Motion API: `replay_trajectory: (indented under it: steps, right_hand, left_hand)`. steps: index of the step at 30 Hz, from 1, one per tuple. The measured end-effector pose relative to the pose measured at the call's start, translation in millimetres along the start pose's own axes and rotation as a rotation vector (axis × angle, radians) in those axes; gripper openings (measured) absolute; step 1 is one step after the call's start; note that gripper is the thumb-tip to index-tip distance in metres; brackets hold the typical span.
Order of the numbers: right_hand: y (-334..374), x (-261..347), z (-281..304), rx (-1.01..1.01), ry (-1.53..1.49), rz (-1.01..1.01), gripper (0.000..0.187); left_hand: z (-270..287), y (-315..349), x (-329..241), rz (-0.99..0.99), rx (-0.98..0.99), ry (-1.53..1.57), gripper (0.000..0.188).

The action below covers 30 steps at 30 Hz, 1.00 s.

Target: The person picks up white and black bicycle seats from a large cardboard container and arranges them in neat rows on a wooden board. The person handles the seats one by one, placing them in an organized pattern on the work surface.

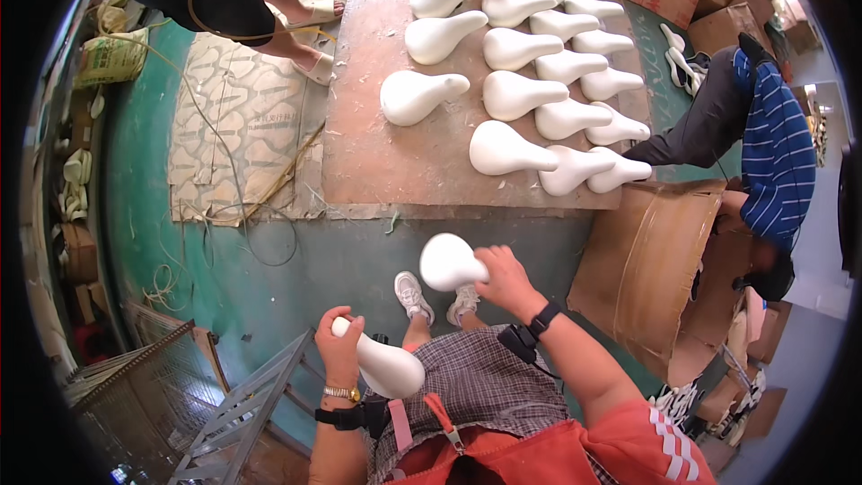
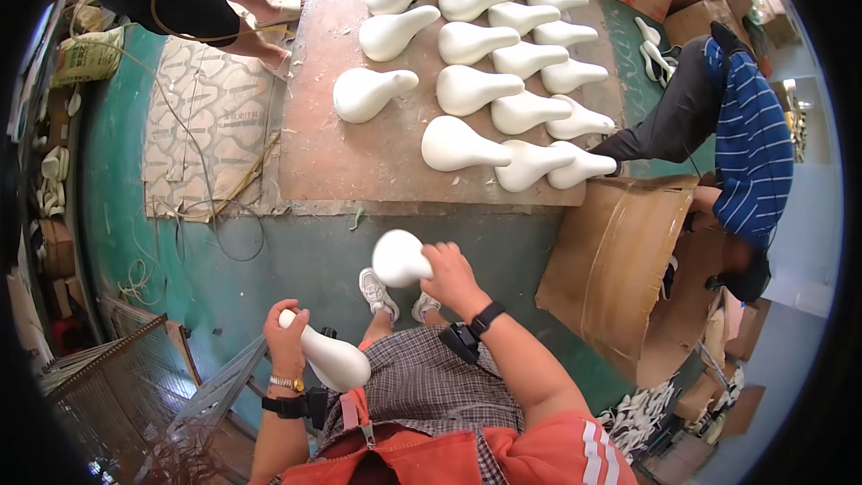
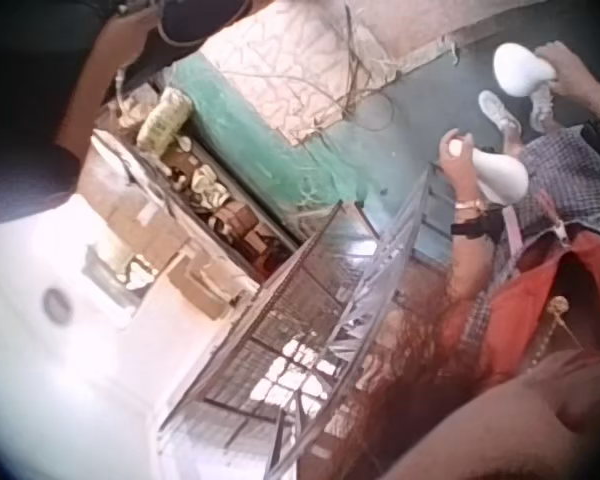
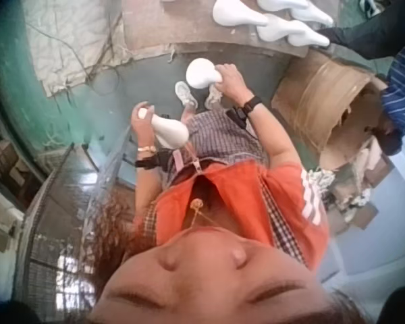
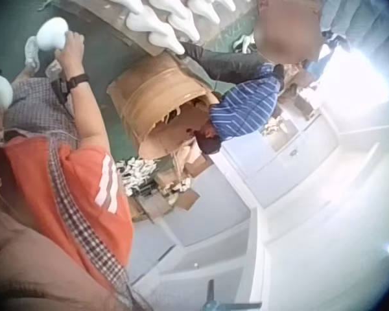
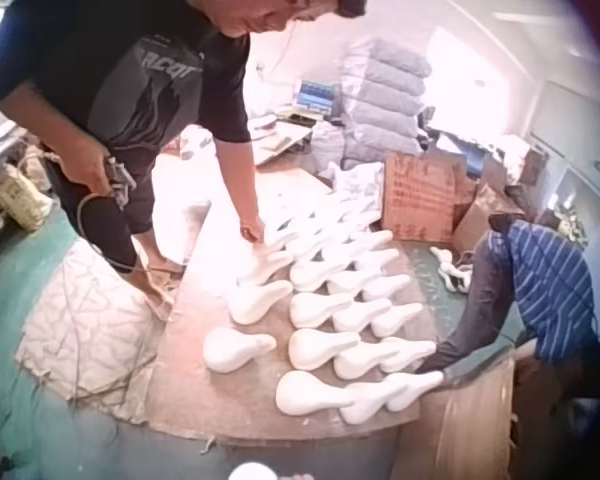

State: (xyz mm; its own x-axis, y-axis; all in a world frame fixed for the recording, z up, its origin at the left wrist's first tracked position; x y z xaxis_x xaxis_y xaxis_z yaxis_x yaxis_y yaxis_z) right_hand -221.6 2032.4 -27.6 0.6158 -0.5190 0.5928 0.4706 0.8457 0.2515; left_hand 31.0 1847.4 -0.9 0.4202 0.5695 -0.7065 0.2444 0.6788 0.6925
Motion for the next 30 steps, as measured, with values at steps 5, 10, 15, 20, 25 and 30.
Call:
replay_trajectory:
  steps: [5, 10, 15, 20, 25, 30]
  right_hand:
    - [62, -22, -33, 0.170, -0.006, -0.166, 0.043]
    - [73, -6, -23, 0.131, 0.001, -0.203, 0.039]
    - [67, 2, 6, 0.146, 0.050, -0.131, 0.042]
    - [71, 33, 19, 0.206, 0.065, -0.067, 0.042]
    - [153, 17, 43, 0.149, 0.026, -0.219, 0.042]
    - [243, -36, 33, 0.112, 0.014, -0.442, 0.042]
  left_hand:
    - [12, -2, 1, -0.069, -0.032, -0.170, 0.025]
    - [55, 3, -4, -0.194, -0.225, -0.173, 0.024]
    - [85, 14, -20, -0.223, -0.364, -0.257, 0.024]
    - [164, 11, 58, -0.286, -0.573, -0.394, 0.025]
    - [212, 31, 104, 0.045, -0.764, -0.087, 0.025]
    - [216, 71, 95, -0.073, -0.815, -0.144, 0.026]
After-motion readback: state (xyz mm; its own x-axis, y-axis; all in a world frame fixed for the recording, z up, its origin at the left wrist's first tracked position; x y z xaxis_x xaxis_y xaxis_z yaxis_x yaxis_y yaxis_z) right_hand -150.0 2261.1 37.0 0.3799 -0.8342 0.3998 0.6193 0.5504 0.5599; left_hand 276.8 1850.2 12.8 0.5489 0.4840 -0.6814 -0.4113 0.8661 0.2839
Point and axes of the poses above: each hand's wrist, its own y-axis away from the middle knuckle, its own z-axis out of the back of the hand, x = y × z, the point moved 3 cm from there along -y, towards the middle knuckle, and after that the axes turned 7 degrees about z, right-handed, at the moved point
